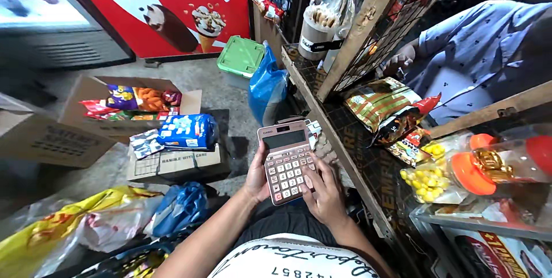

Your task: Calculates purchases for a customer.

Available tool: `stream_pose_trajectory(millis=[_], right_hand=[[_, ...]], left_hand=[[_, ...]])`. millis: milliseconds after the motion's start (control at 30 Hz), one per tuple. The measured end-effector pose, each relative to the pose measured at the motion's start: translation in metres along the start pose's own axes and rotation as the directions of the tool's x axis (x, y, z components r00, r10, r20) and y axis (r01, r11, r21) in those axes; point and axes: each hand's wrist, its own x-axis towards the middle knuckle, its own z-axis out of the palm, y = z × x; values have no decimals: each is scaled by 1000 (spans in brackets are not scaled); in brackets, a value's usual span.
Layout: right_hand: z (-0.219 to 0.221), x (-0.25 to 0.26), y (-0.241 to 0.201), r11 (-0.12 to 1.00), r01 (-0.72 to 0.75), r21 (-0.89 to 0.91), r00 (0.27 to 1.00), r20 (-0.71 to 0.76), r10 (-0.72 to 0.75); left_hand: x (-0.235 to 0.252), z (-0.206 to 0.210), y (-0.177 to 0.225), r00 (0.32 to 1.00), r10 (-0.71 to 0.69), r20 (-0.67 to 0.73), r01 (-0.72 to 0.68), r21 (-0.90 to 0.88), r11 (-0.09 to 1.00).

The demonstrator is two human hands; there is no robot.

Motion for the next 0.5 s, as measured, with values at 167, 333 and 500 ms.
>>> stream_pose_trajectory(millis=[167,333,500], right_hand=[[1,-17,-1,996,91,-15,992,-90,-92],[3,-5,3,998,63,-13,994,-90,-64],[6,7,4,994,30,-102,998,-54,-36]], left_hand=[[1,-1,3,1000,19,23,-19,-23,1000],[4,-4,0,1000,16,-1,-16,-34,999],[5,-4,-1,1000,1,0,-1,-35,999]])
